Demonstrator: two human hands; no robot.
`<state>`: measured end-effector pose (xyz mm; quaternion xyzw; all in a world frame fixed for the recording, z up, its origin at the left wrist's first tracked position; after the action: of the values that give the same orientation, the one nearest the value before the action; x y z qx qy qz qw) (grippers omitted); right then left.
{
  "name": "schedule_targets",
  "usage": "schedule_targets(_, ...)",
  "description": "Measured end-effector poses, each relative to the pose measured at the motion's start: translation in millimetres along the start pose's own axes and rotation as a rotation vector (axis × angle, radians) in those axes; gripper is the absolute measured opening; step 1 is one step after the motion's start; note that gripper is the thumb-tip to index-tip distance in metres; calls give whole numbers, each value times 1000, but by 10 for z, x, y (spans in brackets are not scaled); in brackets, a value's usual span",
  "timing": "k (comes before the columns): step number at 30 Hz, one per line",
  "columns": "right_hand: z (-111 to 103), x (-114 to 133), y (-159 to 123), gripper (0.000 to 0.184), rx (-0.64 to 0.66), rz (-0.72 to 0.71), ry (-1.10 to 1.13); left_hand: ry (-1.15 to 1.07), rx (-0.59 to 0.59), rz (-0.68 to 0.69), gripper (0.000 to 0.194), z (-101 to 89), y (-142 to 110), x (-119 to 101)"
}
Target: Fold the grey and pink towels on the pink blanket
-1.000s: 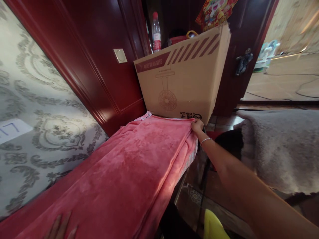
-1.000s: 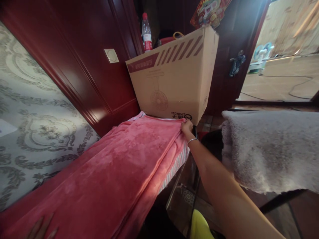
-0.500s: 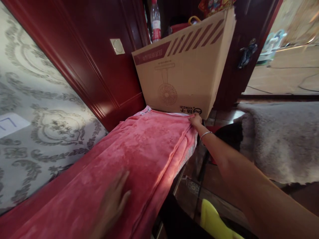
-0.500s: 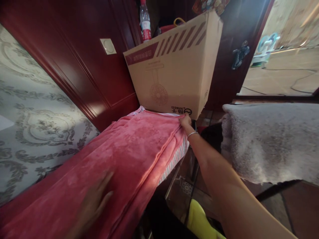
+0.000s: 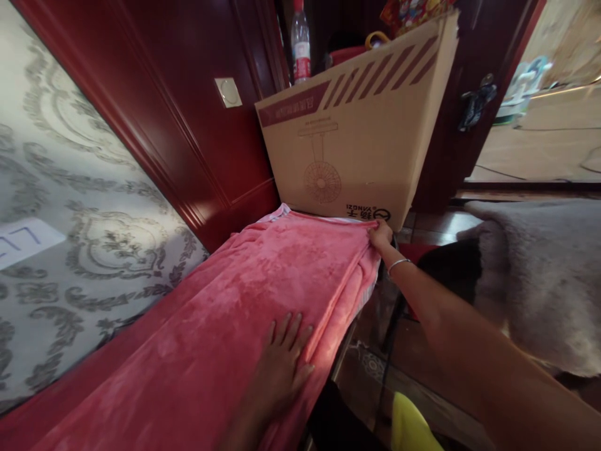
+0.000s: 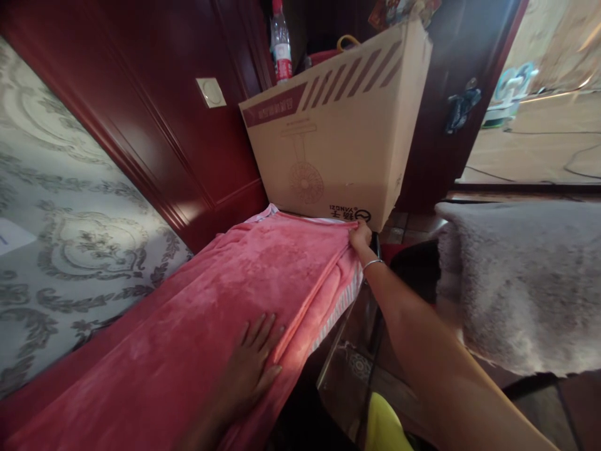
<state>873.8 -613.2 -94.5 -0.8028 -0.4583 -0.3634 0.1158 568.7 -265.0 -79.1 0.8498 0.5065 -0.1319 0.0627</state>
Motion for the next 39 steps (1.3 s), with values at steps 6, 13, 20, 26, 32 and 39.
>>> schedule_targets(6, -108, 636, -346, 53, -80, -314, -114, -56, 43, -31, 69, -28, 5, -17)
schedule_targets(13, 528, 1202, -981, 55, 298, -843, -370, -62, 51, -25, 71, 19, -12, 20)
schedule_targets(20, 716, 1198, -837, 40, 368, -803, -413, -222, 68, -54, 57, -188, 23, 210)
schedule_targets(26, 919, 1694, -422, 39, 295, -711, -327, -171, -318, -353, 52, -689, 330, 958)
schedule_targets(32, 1404, 2075, -26, 42, 290, -626, -291, 24, -280, -492, 61, -482, 479, 1303)
schedule_targets(39, 1989, 2353, 322, 33, 375, -560, -292, 21, -300, -445, 61, -340, 431, 1318)
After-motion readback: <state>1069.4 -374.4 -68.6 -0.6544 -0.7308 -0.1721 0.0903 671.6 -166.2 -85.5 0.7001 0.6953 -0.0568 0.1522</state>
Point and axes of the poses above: each hand's wrist, its own y-axis towards the middle knuckle, its own z-axis out of the palm, x = y × z, the point moved 7 cm from there along y, towards the middle knuckle, and after that the axes turned 14 degrees about -y, right-handed, at the moved point
